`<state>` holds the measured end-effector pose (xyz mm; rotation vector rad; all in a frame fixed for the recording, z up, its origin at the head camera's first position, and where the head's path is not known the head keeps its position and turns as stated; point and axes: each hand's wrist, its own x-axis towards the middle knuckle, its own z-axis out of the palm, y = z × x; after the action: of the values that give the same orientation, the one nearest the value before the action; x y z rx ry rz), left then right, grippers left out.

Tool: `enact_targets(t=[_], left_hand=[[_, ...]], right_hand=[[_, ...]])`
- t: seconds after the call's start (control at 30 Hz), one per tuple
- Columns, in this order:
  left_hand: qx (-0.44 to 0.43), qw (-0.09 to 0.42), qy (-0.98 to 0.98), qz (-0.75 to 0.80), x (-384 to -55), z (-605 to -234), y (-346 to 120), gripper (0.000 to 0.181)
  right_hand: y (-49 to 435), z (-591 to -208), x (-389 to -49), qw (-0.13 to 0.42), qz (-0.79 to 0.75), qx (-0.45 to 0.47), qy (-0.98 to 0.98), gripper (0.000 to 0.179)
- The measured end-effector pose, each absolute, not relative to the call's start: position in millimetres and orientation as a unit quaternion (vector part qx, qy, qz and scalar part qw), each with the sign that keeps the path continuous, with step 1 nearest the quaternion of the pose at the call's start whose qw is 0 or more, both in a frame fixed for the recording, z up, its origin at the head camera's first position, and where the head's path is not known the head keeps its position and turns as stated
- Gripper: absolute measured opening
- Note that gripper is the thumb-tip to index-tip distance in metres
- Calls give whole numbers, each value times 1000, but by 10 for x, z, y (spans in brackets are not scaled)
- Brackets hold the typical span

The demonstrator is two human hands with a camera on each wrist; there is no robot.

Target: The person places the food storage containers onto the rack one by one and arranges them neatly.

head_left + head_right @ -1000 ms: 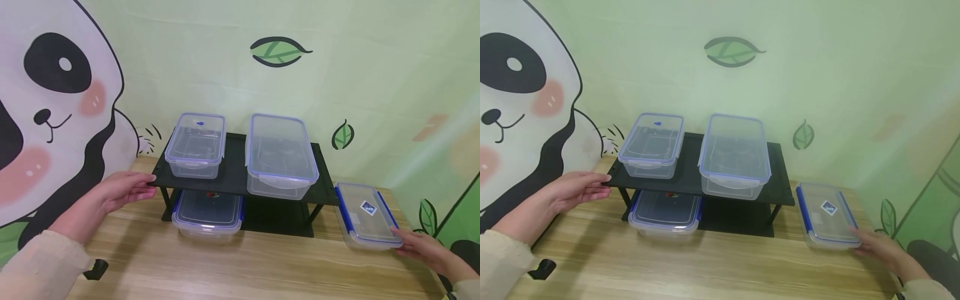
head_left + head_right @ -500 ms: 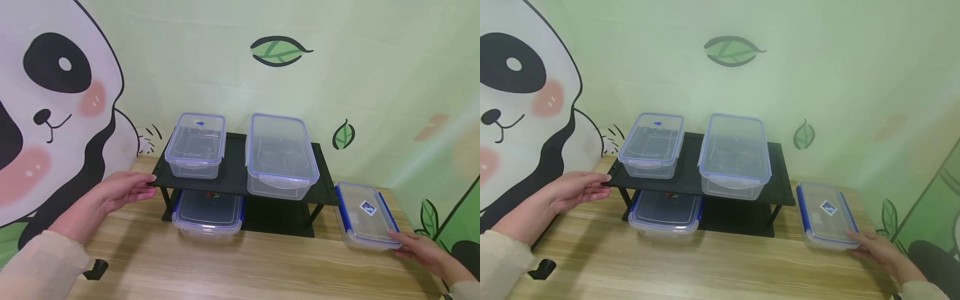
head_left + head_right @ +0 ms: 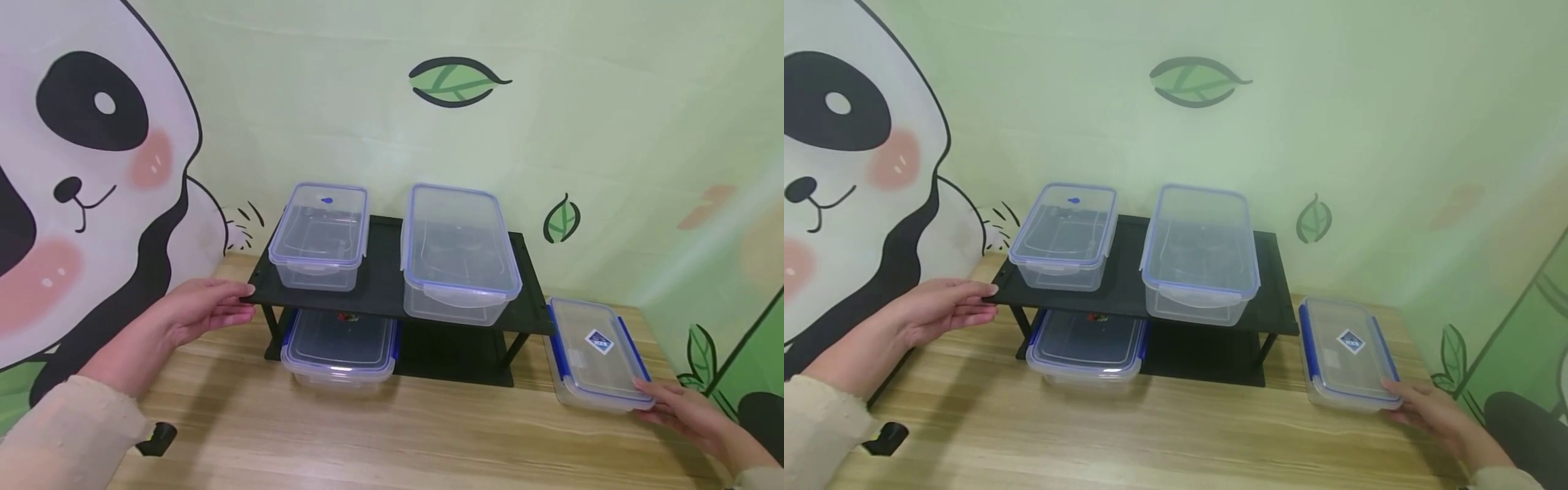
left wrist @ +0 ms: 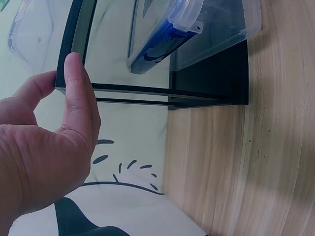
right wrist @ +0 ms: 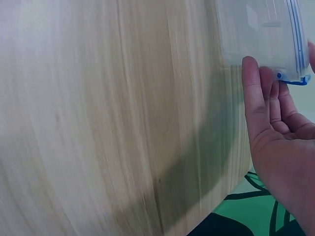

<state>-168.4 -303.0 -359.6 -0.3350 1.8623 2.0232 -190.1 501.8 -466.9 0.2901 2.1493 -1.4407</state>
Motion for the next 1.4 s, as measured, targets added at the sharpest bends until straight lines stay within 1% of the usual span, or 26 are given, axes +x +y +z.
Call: enact_targets(t=[0.37,0.57,0.73,0.87,1.17,1.4], left_hand=[[-115,187,660,719,-1701,-3624,-3042,19],[-113,189,665,714,-1695,-3619,-3024,25],[-112,190,668,711,-1691,-3613,-3019,24],[-111,191,671,707,-1690,-3612,-3019,24],[-110,191,673,706,-1698,-3612,-3019,27],[-110,190,674,706,-1691,-3604,-3028,27]], right_hand=[[4978,-4637,-1787,265,-505,131,811,80],[5034,-4597,-1704,271,-506,115,811,77],[5023,-4568,-1635,262,-490,153,817,85],[5011,-4534,-1578,264,-475,163,823,89],[5017,-4452,-1370,285,-448,172,829,93],[4984,-4407,-1163,303,-438,179,827,100]])
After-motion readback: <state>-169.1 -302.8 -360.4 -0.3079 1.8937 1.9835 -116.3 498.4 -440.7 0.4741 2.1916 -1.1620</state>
